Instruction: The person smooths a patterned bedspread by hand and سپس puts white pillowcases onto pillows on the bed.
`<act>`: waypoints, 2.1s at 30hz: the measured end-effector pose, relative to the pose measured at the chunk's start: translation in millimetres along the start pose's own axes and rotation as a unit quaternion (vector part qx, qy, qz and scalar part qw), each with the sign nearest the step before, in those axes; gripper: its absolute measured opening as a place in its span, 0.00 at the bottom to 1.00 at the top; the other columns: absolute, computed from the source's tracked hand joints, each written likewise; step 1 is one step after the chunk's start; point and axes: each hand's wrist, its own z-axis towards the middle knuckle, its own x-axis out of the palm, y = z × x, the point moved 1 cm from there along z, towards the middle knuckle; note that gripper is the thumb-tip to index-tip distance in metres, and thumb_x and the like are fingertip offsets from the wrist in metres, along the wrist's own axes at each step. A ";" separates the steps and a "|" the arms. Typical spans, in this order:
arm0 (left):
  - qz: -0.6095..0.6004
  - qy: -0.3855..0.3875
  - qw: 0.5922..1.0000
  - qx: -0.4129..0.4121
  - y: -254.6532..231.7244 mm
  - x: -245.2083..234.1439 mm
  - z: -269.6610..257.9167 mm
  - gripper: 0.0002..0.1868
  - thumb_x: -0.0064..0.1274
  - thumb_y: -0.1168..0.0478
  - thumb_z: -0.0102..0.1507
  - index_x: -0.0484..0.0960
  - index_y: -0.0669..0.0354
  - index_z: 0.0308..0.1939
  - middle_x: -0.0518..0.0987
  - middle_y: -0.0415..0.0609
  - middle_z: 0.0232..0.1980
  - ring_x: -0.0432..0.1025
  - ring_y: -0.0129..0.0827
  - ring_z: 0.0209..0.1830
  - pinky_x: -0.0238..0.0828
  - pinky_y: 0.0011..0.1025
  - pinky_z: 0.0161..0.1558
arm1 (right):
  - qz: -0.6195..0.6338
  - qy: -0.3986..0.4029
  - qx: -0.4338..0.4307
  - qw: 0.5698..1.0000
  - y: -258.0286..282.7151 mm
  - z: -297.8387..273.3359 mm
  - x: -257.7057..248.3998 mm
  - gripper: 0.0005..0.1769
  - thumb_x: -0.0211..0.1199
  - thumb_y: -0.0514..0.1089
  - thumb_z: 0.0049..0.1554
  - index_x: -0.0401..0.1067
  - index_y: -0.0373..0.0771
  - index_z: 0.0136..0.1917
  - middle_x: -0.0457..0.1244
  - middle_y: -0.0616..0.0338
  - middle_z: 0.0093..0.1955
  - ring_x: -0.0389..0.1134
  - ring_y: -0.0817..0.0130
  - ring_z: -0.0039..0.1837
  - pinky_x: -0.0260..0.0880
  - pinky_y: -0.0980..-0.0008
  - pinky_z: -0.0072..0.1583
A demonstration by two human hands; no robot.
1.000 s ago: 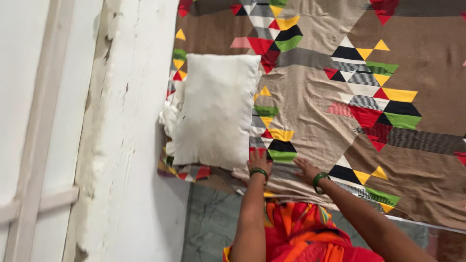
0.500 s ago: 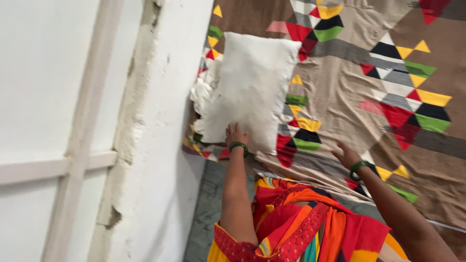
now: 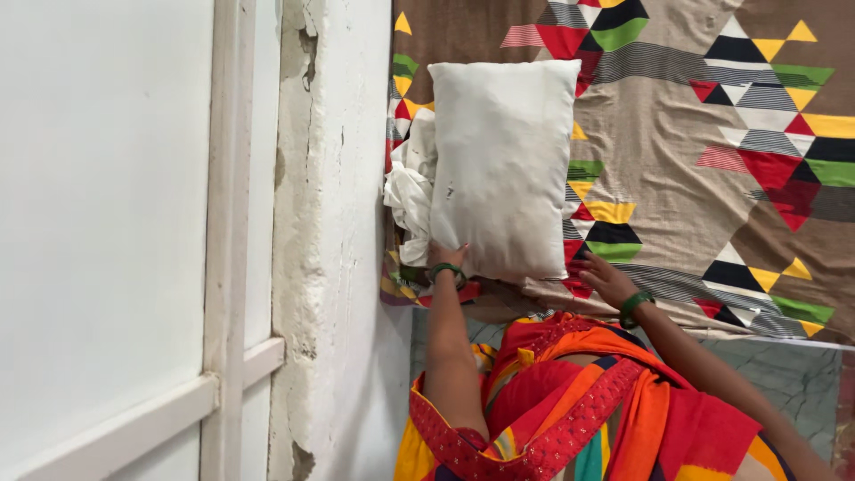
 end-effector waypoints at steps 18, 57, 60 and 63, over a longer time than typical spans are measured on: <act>-0.231 0.217 0.888 0.333 -115.4 60.6 12.5 0.27 0.48 0.45 0.71 0.83 0.71 0.48 0.85 0.58 0.42 0.79 0.48 0.40 0.75 0.43 0.45 | -0.246 -0.195 -0.053 0.948 145.9 77.2 23.8 0.33 0.68 0.48 0.57 0.66 0.49 0.74 0.69 0.44 0.58 0.71 0.48 0.60 0.71 0.53 0.62; -0.383 -0.025 0.831 0.402 -178.2 93.3 -5.8 0.10 0.64 0.65 0.54 0.78 0.63 0.34 0.79 0.46 0.35 0.73 0.32 0.37 0.71 0.31 0.46 | -0.352 -0.167 0.006 0.921 -71.2 -26.5 -144.9 0.19 0.61 0.54 0.62 0.77 0.49 0.64 0.71 0.55 0.59 0.72 0.53 0.57 0.72 0.55 0.61; -0.385 0.016 0.836 0.391 -218.6 117.5 -42.4 0.10 0.64 0.64 0.56 0.80 0.64 0.36 0.81 0.47 0.36 0.74 0.32 0.38 0.73 0.31 0.45 | -0.238 -0.123 -0.101 0.958 -24.9 -17.4 -134.3 0.29 0.66 0.51 0.56 0.68 0.44 0.69 0.70 0.54 0.60 0.73 0.56 0.57 0.73 0.56 0.57; -0.467 0.237 0.831 0.188 -245.9 135.5 -99.6 0.10 0.59 0.63 0.56 0.78 0.59 0.40 0.78 0.40 0.43 0.75 0.32 0.42 0.82 0.42 0.40 | -0.184 -0.100 -0.063 0.976 33.6 -17.2 -122.2 0.46 0.71 0.46 0.51 0.55 0.45 0.79 0.68 0.48 0.57 0.73 0.53 0.56 0.73 0.54 0.55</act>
